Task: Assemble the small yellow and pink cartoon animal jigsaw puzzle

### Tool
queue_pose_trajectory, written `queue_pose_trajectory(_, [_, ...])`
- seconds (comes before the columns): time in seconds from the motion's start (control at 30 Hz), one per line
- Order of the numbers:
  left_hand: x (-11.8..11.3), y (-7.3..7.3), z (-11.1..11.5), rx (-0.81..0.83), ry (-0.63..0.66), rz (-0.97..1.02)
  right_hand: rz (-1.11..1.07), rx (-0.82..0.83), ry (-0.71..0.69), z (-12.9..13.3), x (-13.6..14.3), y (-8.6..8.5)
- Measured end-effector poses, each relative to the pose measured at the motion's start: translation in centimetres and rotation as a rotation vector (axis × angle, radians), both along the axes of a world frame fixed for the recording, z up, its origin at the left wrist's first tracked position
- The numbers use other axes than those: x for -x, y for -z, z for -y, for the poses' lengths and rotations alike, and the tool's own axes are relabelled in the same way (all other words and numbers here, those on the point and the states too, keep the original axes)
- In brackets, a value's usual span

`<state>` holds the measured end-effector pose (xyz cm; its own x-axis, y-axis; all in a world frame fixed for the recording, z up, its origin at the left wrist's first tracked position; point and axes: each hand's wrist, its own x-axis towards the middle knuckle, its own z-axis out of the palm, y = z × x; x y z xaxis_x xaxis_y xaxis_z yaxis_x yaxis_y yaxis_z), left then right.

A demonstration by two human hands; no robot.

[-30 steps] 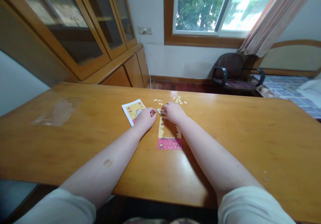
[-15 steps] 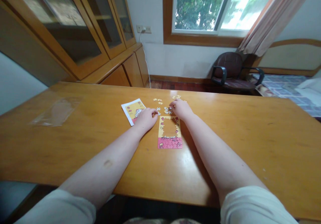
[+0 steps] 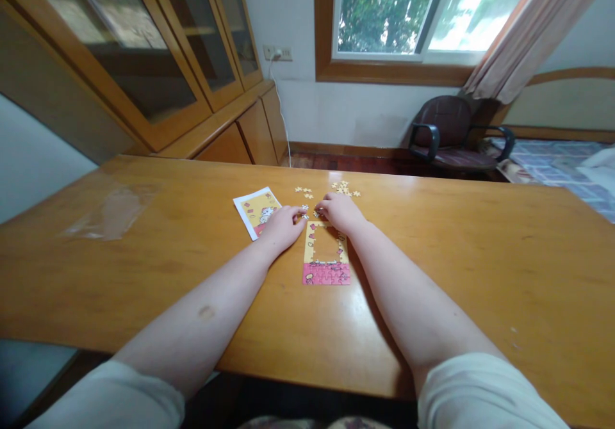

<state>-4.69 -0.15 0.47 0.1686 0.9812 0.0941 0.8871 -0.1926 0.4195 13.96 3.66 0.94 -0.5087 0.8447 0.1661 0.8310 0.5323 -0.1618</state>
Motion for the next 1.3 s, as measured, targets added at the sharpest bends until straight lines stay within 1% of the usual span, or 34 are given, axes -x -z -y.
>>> queue_pose_trajectory(0.2, [0.0, 0.2, -0.1, -0.018, 0.010, 0.005, -0.116, 0.014, 0.007, 0.1, -0.1, 0.4])
queue_pose_trajectory(0.3, [0.0, 0.4, -0.1, -0.033, 0.003, 0.005, -0.170, 0.029, -0.017, -0.1, -0.3, 0.6])
queue_pose_trajectory(0.43, [0.1, 0.6, -0.2, -0.035, -0.003, 0.012, -0.150, 0.026, -0.050, -0.3, -0.4, 0.8])
queue_pose_trajectory(0.57, [0.0, 0.4, -0.1, -0.032, -0.002, 0.019, -0.210, 0.068, -0.017, -0.2, -0.4, 0.6])
queue_pose_trajectory(0.67, [0.0, 0.1, 0.0, -0.028, 0.001, 0.024, -0.289, 0.136, 0.058, -0.2, -0.9, 0.0])
queue_pose_trajectory(0.8, [0.1, 0.0, 0.1, -0.025, -0.007, 0.008, -0.376, 0.191, 0.284, -0.5, -2.5, -0.8])
queue_pose_trajectory(0.87, [0.1, 0.1, 0.1, -0.041, -0.024, -0.013, -0.363, 0.222, 0.333, -0.8, -3.4, -0.8])
queue_pose_trajectory(0.93, [0.1, 0.2, 0.1, -0.063, -0.041, -0.037, -0.318, 0.265, 0.348, -1.1, -4.0, -0.5])
queue_pose_trajectory(1.03, [0.1, 0.2, 0.1, -0.063, -0.059, -0.062, -0.241, 0.268, 0.358, -1.3, -4.2, -0.2])
queue_pose_trajectory(1.13, [0.0, 0.1, 0.1, -0.053, -0.092, -0.069, -0.184, 0.201, 0.340, -1.0, -3.6, -0.4])
queue_pose_trajectory(1.2, [0.0, 0.0, 0.1, -0.063, -0.118, -0.071, -0.152, 0.117, 0.283, -0.6, -2.8, -0.7])
queue_pose_trajectory(1.3, [0.0, 0.1, 0.1, -0.069, -0.124, -0.071, -0.089, 0.006, 0.144, 0.2, -1.4, -0.9])
